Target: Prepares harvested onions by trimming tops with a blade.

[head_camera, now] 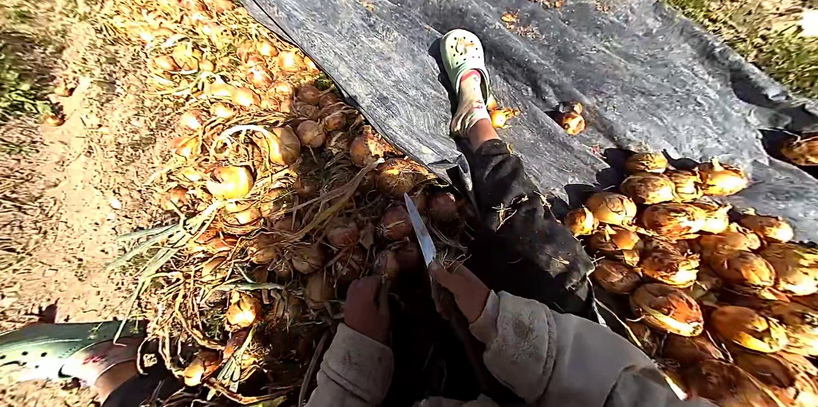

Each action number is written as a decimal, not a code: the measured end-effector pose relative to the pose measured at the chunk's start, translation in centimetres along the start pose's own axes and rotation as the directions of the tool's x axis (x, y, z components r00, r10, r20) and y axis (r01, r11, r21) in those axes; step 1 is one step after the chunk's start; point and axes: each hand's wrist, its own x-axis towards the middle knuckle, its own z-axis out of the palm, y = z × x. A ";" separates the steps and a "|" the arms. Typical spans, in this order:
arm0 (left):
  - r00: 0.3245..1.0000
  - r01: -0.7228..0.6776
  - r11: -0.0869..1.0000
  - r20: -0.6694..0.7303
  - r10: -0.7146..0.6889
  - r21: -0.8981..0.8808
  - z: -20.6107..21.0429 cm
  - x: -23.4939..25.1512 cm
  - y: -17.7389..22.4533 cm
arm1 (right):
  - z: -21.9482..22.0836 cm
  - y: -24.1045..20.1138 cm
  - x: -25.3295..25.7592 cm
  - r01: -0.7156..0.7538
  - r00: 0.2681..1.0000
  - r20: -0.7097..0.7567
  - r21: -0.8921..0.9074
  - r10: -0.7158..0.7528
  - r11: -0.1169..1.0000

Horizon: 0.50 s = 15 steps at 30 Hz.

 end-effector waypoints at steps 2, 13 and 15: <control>0.930 -0.244 0.968 -0.268 0.250 0.053 0.0 0.4 0.0 | 0.3 0.8 -0.1 -0.028 0.999 0.032 0.024 0.027 0.999; 0.861 -0.507 0.853 0.035 0.507 0.124 1.6 0.3 4.2 | 1.2 1.2 -1.5 0.147 0.972 -0.217 0.251 -0.093 0.957; 0.834 -0.552 0.833 0.046 0.550 0.040 1.1 3.3 6.6 | -0.3 0.7 -1.3 0.422 0.867 -0.336 0.106 -0.367 0.900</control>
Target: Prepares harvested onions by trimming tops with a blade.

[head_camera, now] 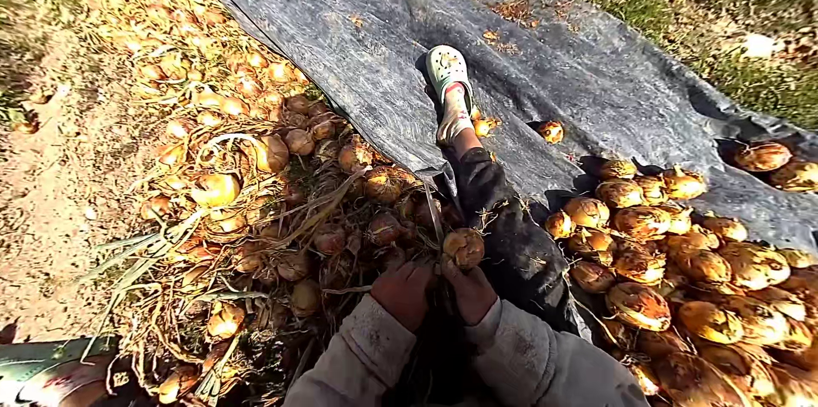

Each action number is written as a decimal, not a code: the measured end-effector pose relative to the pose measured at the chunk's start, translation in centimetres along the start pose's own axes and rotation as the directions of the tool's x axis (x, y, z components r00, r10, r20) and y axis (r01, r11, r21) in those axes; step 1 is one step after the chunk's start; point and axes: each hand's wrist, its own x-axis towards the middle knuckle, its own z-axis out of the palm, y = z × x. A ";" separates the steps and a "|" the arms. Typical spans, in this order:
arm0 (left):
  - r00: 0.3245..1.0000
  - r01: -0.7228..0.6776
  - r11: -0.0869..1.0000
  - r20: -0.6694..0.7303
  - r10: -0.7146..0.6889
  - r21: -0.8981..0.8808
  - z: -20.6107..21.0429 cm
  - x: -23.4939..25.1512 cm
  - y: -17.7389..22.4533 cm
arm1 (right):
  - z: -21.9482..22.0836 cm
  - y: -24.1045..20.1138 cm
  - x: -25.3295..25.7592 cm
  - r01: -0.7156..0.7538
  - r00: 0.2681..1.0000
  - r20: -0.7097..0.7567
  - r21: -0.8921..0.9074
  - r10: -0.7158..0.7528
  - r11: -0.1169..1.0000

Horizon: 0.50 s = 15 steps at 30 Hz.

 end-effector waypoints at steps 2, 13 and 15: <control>0.996 -0.047 0.999 -0.074 0.046 -0.015 -1.1 4.3 0.4 | -1.2 -1.5 0.8 0.285 0.950 -0.112 -0.080 -0.293 0.955; 0.189 -0.178 0.955 0.960 -0.204 0.238 4.5 7.2 -5.8 | -3.1 -4.9 1.1 0.159 0.982 -0.116 0.109 -0.147 0.981; 0.183 -0.199 0.948 0.960 -0.214 0.249 5.0 7.4 -6.6 | -2.5 -3.2 0.7 0.077 0.996 -0.054 0.118 -0.071 0.990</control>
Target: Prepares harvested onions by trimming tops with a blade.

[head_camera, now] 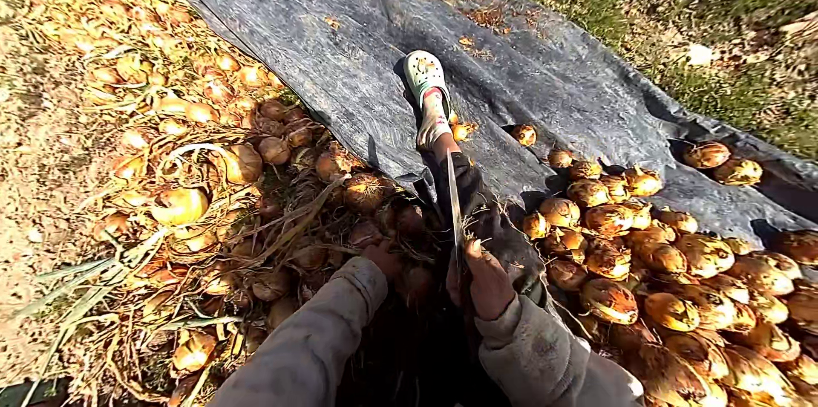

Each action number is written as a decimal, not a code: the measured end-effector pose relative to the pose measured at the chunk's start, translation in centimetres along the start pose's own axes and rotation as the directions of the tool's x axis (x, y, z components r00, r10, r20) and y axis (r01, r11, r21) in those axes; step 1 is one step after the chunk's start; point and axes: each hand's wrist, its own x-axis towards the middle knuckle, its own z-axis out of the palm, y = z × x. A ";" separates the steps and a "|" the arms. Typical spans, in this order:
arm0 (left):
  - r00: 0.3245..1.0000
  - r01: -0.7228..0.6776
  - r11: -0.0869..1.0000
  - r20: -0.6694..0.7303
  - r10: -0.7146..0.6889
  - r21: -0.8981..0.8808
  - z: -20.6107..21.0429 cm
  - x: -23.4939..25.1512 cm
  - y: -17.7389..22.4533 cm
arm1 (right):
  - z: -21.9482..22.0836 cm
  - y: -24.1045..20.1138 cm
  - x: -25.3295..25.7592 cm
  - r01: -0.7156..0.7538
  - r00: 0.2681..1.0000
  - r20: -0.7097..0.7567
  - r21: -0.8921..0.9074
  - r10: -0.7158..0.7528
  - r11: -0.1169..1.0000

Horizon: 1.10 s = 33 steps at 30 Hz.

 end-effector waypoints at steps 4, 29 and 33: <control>0.995 0.078 0.991 -0.051 -0.084 -0.110 -0.1 -1.4 -0.5 | 0.1 1.6 -0.5 -0.112 0.986 0.122 -0.002 0.112 0.994; 0.254 -0.047 0.839 -0.819 -0.515 -0.542 11.7 -12.3 9.7 | 4.4 6.6 -3.6 -0.343 0.876 0.320 -0.115 0.361 0.932; 0.502 -0.071 0.752 -0.675 -0.541 -0.655 9.6 -12.0 9.2 | 4.2 6.1 -3.8 -0.306 0.924 0.216 -0.079 0.316 0.949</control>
